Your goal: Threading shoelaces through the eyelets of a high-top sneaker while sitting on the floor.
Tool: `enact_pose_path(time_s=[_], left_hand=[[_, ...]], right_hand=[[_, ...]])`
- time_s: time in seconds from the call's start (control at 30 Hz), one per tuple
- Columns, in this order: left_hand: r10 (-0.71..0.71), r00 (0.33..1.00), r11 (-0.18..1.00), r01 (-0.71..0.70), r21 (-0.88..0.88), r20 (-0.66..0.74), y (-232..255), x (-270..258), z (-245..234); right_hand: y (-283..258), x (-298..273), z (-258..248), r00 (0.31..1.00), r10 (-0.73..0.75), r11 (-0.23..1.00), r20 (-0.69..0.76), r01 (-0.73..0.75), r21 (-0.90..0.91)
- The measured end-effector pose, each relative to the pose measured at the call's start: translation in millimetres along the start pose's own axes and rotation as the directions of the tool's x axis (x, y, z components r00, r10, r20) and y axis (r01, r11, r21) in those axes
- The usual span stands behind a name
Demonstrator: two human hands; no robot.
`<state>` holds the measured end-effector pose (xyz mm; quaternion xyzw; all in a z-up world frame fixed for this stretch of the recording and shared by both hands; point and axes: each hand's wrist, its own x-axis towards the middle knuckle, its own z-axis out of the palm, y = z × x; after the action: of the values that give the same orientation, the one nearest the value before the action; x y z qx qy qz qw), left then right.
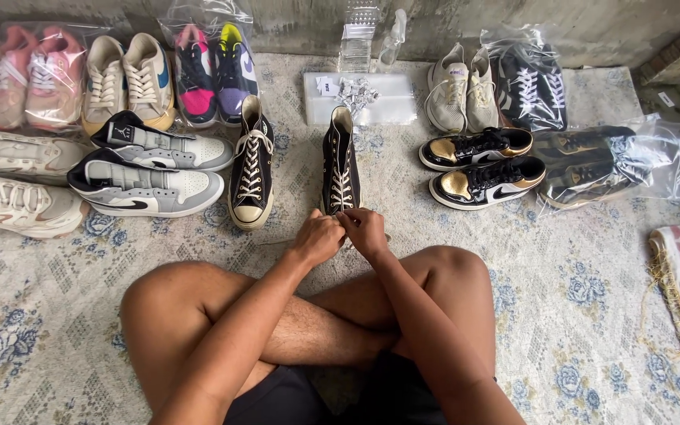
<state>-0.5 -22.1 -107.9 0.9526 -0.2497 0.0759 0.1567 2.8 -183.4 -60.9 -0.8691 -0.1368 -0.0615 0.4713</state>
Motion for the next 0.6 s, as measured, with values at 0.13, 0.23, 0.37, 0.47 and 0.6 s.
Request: enact_pose_path(time_s=[0.13, 0.23, 0.37, 0.47, 0.6], left_hand=[[0.054, 0.999, 0.993, -0.053, -0.101, 0.001, 8.6, -0.8, -22.3], [-0.007, 1.000, 0.986, 0.009, -0.165, 0.008, 27.1, -2.1, -74.7], [-0.276, 0.960, 0.932, 0.257, -0.253, -0.039, 19.1, 5.5, -84.6], [-0.528, 0.849, 0.772, 0.487, -0.408, 0.013, 9.1, 9.0, -61.9], [-0.641, 0.754, 0.582, 0.598, -0.551, 0.142, 1.6, 17.6, -62.8]], right_hand=[[13.9, 1.6, 4.6, 0.997, 0.077, 0.997, 0.013, -0.077, -0.032], [12.8, 3.6, 2.8, 0.995, 0.103, 0.989, -0.016, -0.105, -0.102], [-8.5, 3.0, -0.3, 0.985, 0.159, 0.981, -0.062, -0.165, -0.099], [-6.7, 0.1, 4.3, 0.969, 0.236, 0.966, -0.069, -0.241, -0.092], [-20.1, 6.1, 1.2, 0.986, 0.157, 0.983, -0.063, -0.162, -0.088]])
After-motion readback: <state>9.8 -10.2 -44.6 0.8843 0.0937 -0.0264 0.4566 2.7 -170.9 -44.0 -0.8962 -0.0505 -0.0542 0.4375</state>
